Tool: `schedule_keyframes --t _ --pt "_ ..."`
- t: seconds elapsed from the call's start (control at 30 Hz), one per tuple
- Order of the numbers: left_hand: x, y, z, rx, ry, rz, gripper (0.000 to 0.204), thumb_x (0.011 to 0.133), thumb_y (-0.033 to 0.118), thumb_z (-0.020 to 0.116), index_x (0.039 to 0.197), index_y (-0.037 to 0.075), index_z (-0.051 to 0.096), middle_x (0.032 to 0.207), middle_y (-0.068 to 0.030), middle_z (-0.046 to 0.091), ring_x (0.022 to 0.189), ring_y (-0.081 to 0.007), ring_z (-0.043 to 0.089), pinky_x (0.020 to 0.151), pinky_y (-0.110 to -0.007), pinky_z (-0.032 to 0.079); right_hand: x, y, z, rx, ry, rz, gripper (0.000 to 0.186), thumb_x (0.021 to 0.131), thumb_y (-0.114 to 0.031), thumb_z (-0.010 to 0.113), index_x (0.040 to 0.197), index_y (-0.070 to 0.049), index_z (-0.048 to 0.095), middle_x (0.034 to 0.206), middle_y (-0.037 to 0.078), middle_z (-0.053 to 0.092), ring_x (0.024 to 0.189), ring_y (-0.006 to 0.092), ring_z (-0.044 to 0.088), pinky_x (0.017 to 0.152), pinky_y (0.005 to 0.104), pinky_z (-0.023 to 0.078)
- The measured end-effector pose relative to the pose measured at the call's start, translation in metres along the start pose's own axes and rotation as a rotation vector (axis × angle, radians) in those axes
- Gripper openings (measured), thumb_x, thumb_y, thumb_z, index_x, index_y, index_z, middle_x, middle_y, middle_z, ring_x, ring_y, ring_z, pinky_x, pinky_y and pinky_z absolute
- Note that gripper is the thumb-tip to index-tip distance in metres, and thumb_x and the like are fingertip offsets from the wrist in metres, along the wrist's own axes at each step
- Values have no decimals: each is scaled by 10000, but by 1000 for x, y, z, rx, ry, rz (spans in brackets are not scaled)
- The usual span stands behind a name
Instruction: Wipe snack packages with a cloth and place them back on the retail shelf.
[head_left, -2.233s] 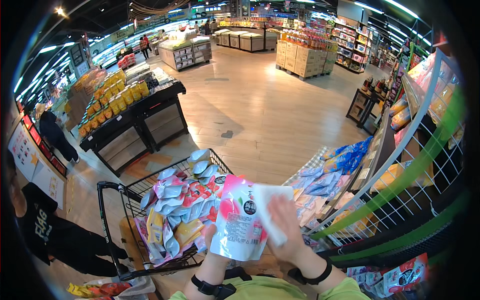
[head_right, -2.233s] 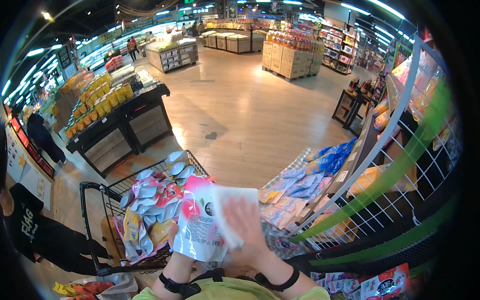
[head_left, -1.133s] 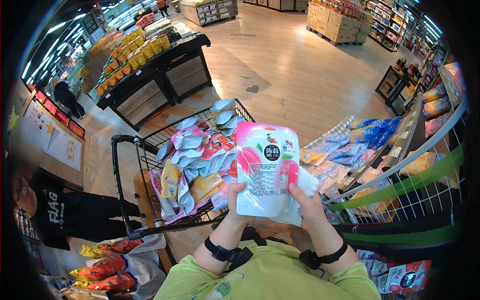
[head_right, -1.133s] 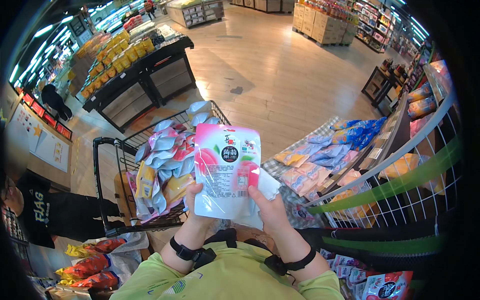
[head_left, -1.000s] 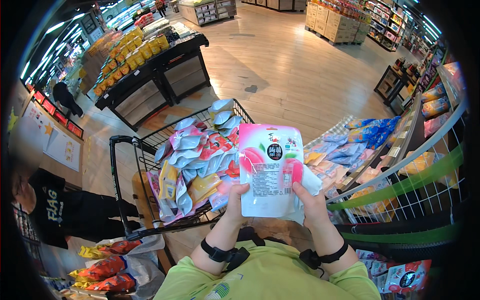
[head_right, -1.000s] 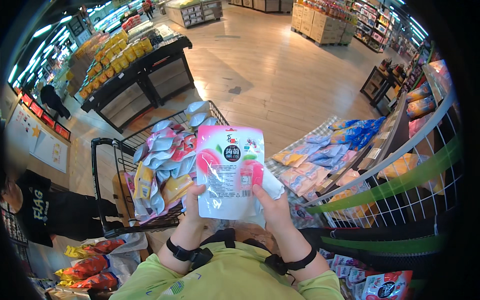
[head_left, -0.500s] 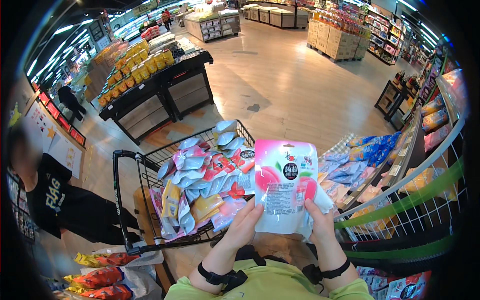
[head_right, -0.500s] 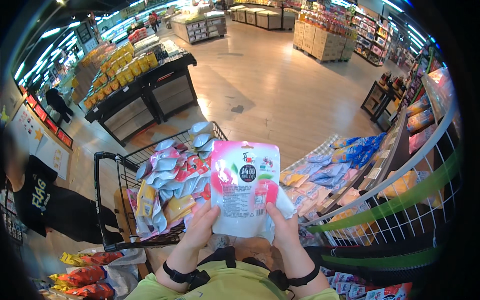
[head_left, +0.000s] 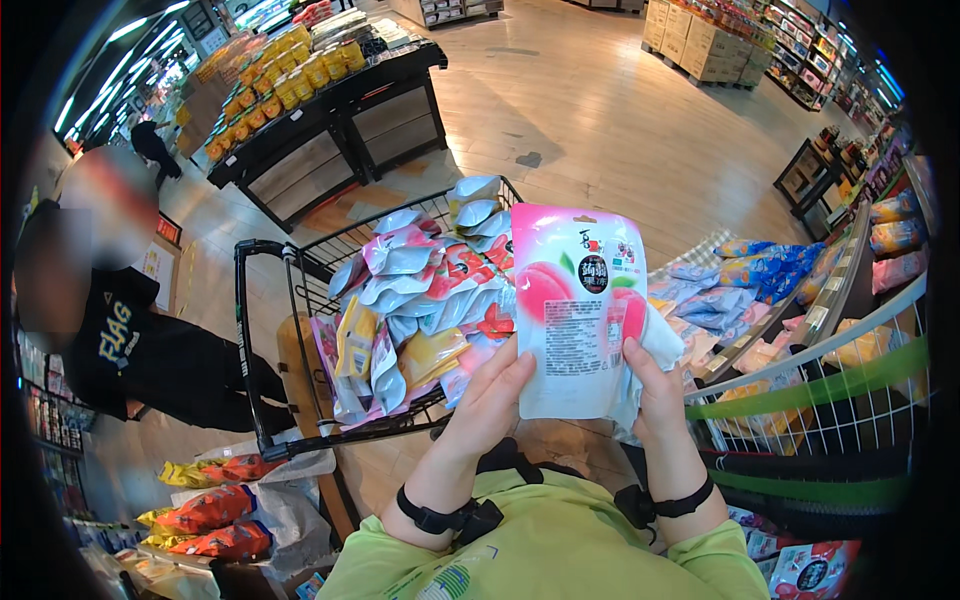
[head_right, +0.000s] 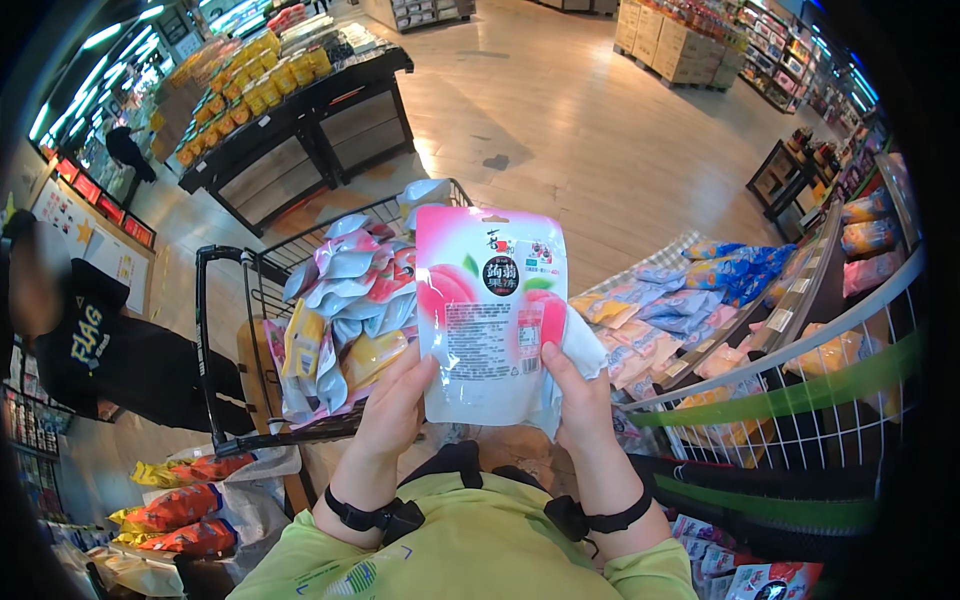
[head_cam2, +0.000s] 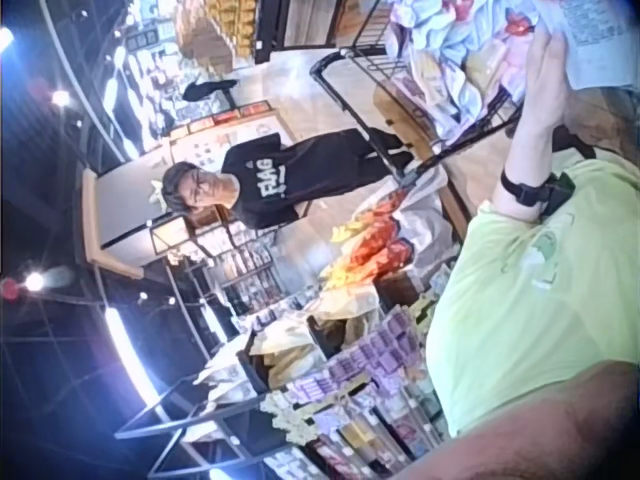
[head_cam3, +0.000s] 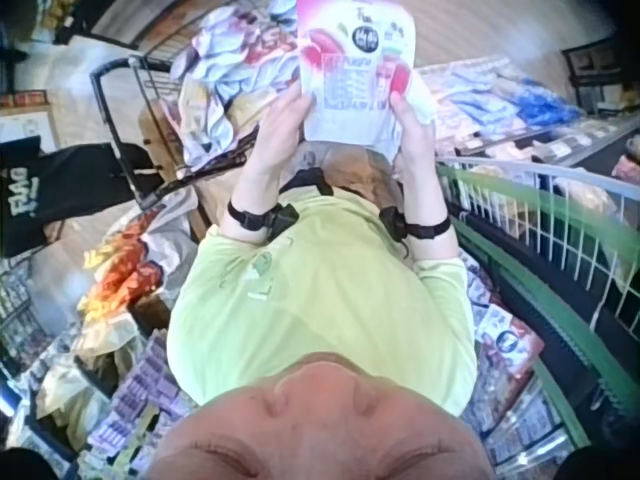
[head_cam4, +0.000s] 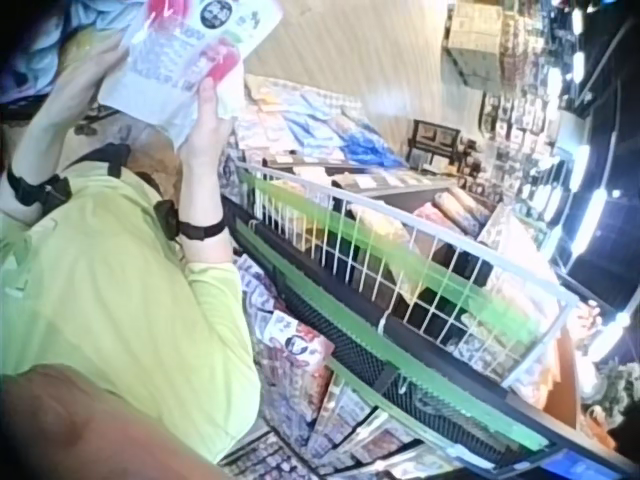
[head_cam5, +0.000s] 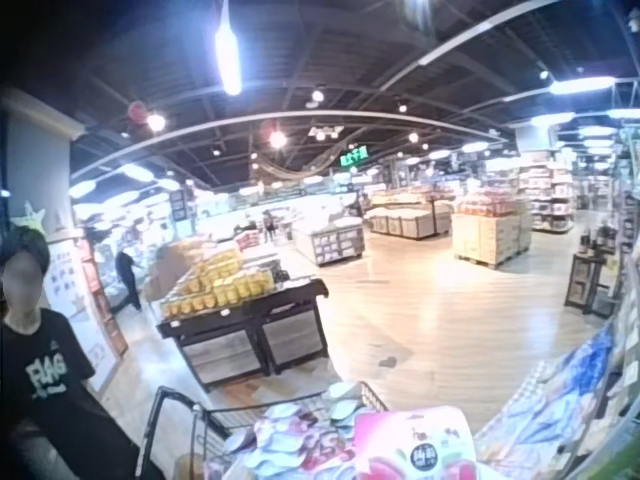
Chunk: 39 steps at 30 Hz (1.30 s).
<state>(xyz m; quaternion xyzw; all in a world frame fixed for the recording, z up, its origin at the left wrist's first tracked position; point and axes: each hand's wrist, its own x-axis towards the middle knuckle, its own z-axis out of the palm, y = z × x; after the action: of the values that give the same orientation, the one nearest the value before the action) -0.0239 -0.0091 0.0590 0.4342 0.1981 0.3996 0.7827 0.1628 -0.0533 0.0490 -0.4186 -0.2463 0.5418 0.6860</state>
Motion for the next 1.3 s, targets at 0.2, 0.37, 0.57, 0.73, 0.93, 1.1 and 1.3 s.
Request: schedule_keyframes --t 0.2,0.37,0.57,0.73,0.93,1.1,1.3 --pt "-4 8 -2 0 -12 8 444 981 136 350 1384 -35 276 1346 -96 420 1232 -171 406 1023 -310 320 1 2 6 42 -28 26 422 873 -84 559 1271 3 447 1188 93 560 1086 194 542 926 331 430" --pt "-5 2 -13 114 46 7 494 945 125 448 1387 -17 279 1317 -75 440 1205 -136 409 1013 -301 327 3 9 8 38 14 54 414 862 -56 560 1258 4 452 1173 103 566 1059 205 561 897 343 461" --pt "-11 5 -20 193 164 -60 646 817 43 647 1360 22 299 1225 -67 513 1145 -137 474 962 -294 393 5 12 20 39 -13 101 425 855 -57 566 1257 6 442 1164 111 563 1036 212 576 873 350 483" --pt "-21 13 -49 104 281 -154 621 838 75 636 1355 10 300 1188 -80 539 1040 -157 551 920 -289 439 14 26 34 -15 -94 284 429 867 -103 573 1263 -4 440 1175 99 554 1039 200 570 865 345 478" --pt "-34 38 -83 207 446 -35 618 819 35 622 1355 41 314 1145 -85 551 983 -147 576 769 -316 534 28 37 74 -144 -166 392 439 861 -117 579 1265 -10 442 1185 84 551 1068 185 545 883 332 447" --pt "-29 55 -107 88 571 13 633 824 14 603 1372 55 290 1186 -88 527 1017 -171 567 750 -327 544 50 63 102 -158 -252 349 478 847 -84 585 1285 -11 410 1196 91 544 1074 191 542 901 335 439" --pt "2 73 -159 232 627 117 646 842 40 598 1388 98 258 1209 -114 515 1005 -206 587 681 -322 563 103 108 138 -145 -218 209 468 845 -53 574 1276 4 400 1189 101 544 1090 200 534 927 342 422"
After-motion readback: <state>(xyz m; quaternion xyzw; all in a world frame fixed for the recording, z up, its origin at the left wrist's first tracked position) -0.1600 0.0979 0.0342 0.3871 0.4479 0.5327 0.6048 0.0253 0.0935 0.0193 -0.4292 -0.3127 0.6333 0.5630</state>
